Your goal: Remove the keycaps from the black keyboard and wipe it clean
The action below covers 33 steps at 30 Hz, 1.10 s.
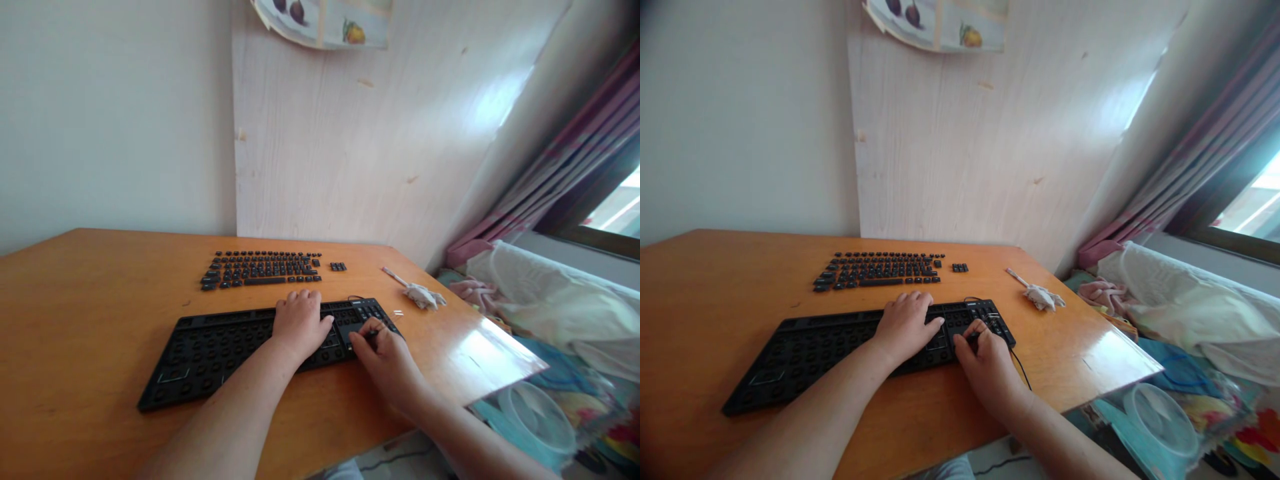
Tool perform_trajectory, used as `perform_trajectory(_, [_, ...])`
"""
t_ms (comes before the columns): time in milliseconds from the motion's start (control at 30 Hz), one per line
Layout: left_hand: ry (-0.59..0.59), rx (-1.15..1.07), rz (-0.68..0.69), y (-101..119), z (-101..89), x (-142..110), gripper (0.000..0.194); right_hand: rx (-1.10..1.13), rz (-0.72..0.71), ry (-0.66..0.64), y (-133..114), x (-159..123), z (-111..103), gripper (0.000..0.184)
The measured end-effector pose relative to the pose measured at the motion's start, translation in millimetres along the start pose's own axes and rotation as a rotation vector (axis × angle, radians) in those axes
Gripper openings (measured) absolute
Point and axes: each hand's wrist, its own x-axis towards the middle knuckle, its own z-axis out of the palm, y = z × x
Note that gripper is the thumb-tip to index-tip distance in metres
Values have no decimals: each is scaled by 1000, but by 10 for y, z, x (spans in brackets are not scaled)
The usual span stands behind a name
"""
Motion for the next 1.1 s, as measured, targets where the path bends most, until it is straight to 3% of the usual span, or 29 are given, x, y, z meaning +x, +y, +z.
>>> perform_trajectory(133, [-7,-8,-7,5,-11,-3,30,101,84,-21,57,-10,13,24])
perform_trajectory(433, [-17,-12,-19,23,-47,-3,30,122,91,43,139,-67,42,26])
perform_trajectory(700, [7,-17,-8,8,-17,-10,31,417,185,98,162,-34,-14,33])
perform_trajectory(833, [36,-49,-1,22,-67,5,25,453,128,147,87,-8,-51,33])
perform_trajectory(967, [110,-355,80,75,-121,38,15,405,-1,205,8,55,-85,28])
perform_trajectory(1100, [-116,-954,3,184,-144,29,23,210,-196,259,-14,127,-88,18])
